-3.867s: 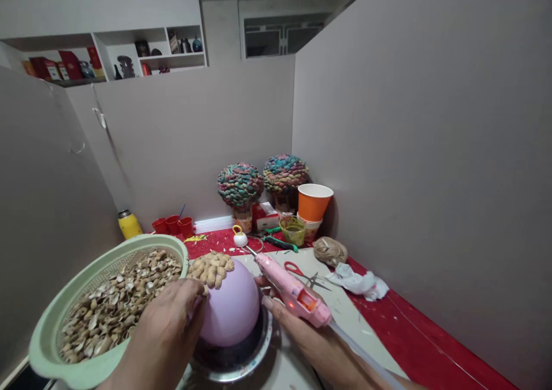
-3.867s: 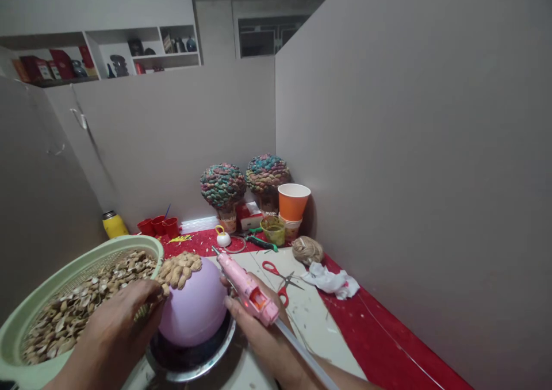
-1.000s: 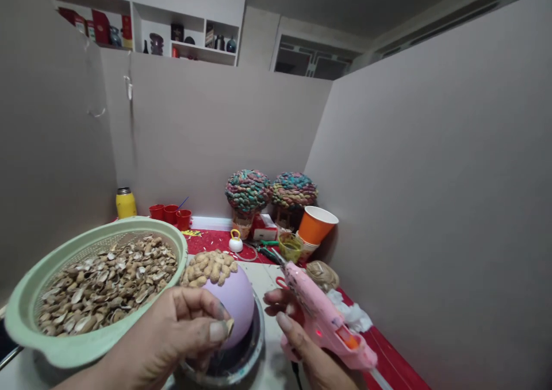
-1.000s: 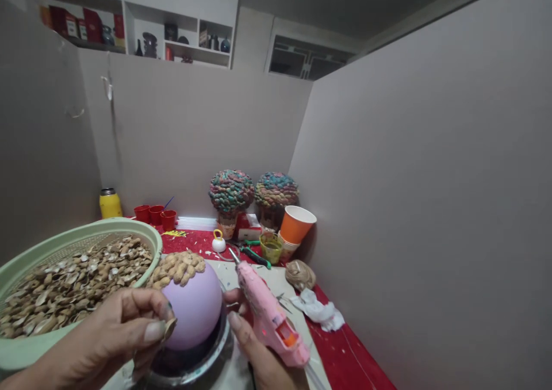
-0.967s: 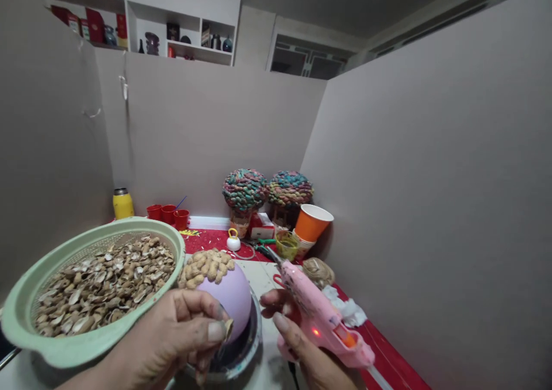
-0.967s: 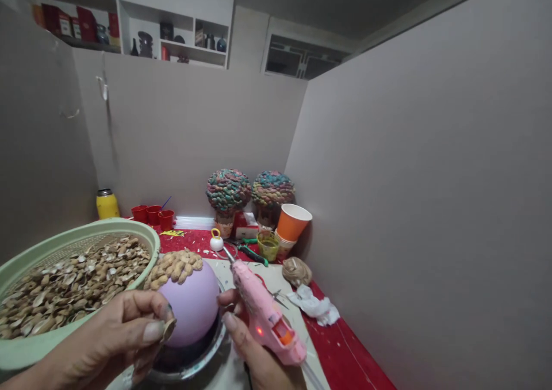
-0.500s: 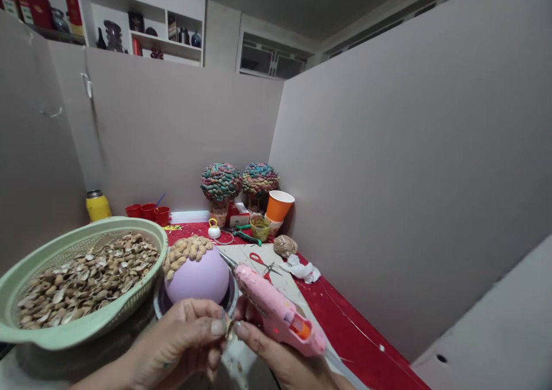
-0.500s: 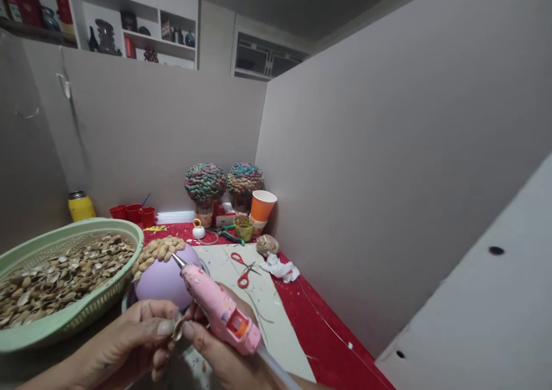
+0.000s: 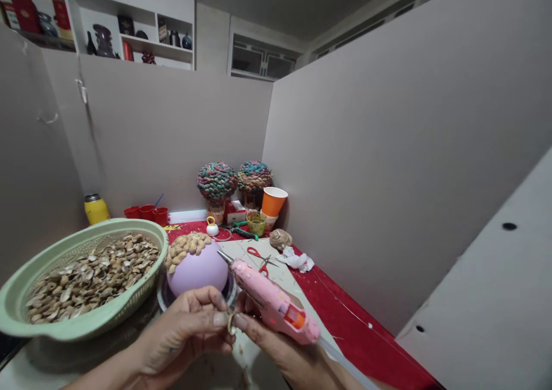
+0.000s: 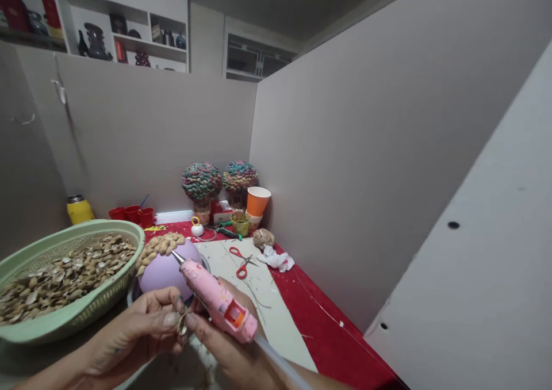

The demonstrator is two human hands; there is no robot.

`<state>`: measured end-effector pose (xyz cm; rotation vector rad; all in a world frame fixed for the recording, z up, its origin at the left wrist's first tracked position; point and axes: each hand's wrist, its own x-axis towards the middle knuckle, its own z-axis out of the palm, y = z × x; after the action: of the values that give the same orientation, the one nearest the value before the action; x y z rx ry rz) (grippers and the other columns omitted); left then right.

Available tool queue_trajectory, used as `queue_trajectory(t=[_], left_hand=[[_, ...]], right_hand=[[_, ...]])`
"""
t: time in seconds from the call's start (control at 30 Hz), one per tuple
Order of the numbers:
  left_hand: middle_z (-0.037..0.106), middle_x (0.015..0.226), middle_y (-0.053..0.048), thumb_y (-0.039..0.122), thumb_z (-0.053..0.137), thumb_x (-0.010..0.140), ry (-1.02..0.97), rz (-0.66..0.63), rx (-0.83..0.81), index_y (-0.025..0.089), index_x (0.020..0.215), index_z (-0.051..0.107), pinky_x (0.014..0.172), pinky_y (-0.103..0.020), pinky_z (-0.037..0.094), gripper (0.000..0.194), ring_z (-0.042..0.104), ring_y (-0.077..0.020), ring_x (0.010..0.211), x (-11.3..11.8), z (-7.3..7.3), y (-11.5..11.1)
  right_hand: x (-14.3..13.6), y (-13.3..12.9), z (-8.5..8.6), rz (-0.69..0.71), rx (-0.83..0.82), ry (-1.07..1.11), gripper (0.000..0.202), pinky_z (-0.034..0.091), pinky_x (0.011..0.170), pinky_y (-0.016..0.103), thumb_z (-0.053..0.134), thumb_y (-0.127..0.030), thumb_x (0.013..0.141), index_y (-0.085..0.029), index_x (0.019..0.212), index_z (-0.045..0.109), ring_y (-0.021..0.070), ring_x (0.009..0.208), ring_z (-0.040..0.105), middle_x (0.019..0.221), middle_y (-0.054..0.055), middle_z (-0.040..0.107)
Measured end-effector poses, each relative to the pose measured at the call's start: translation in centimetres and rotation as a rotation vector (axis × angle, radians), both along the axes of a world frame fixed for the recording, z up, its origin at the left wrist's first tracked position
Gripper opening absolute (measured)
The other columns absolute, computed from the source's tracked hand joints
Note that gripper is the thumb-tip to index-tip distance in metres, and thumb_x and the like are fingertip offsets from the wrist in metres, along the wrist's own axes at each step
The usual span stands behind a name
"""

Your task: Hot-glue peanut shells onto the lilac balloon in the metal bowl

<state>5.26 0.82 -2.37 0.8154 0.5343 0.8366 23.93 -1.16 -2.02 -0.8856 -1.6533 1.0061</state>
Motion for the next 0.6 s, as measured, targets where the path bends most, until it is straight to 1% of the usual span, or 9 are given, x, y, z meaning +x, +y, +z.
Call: queue_trajectory(t=[0.13,0.27,0.4,0.5,0.6], left_hand=[[0.066,0.072,-0.002,0.013,0.082,0.072,-0.003,-0.017,0.0,0.013,0.079,0.065,0.066,-0.026,0.054,0.018,0.062,-0.0106,0.064,-0.04,-0.16,-0.05],[0.066,0.072,-0.001,0.013,0.083,0.071,-0.005,-0.018,0.015,0.013,0.079,0.065,0.065,-0.026,0.054,0.02,0.061,-0.0105,0.063,-0.07,-0.06,-0.13],[0.066,0.073,-0.001,0.013,0.082,0.071,-0.005,-0.016,0.026,0.014,0.08,0.064,0.065,-0.025,0.054,0.021,0.062,-0.0102,0.063,-0.1,0.03,-0.11],[0.065,0.075,0.0,0.013,0.081,0.073,-0.013,-0.03,0.033,0.014,0.082,0.063,0.066,-0.026,0.054,0.02,0.062,-0.01,0.064,-0.2,0.03,-0.04],[0.064,0.075,0.0,0.014,0.081,0.073,-0.012,-0.029,0.049,0.015,0.083,0.062,0.065,-0.025,0.054,0.021,0.061,-0.0095,0.064,-0.43,0.32,0.06]], right_hand=[[0.03,-0.02,-0.26,-0.002,0.021,0.009,0.021,0.049,0.074,0.03,0.064,-0.04,0.088,-0.02,0.087,0.06,0.0177,0.079,0.058,0.084,0.001,0.06],[0.02,0.25,-0.45,0.033,0.044,0.015,0.014,0.051,0.077,0.031,0.063,-0.034,0.089,-0.02,0.09,0.06,0.0181,0.081,0.06,0.088,0.001,0.062],[-0.23,0.34,-0.33,0.039,0.046,0.027,0.014,0.051,0.078,0.033,0.064,-0.033,0.088,-0.02,0.093,0.06,0.0188,0.082,0.061,0.089,0.002,0.063],[-0.35,0.21,-0.12,0.027,0.031,0.029,0.015,0.051,0.075,0.033,0.064,-0.034,0.087,-0.02,0.088,0.059,0.0181,0.078,0.059,0.085,0.001,0.061],[0.03,-0.15,0.08,-0.028,0.048,0.017,0.018,0.051,0.072,0.031,0.062,-0.038,0.087,-0.021,0.083,0.057,0.0166,0.072,0.056,0.078,0.0,0.057]])
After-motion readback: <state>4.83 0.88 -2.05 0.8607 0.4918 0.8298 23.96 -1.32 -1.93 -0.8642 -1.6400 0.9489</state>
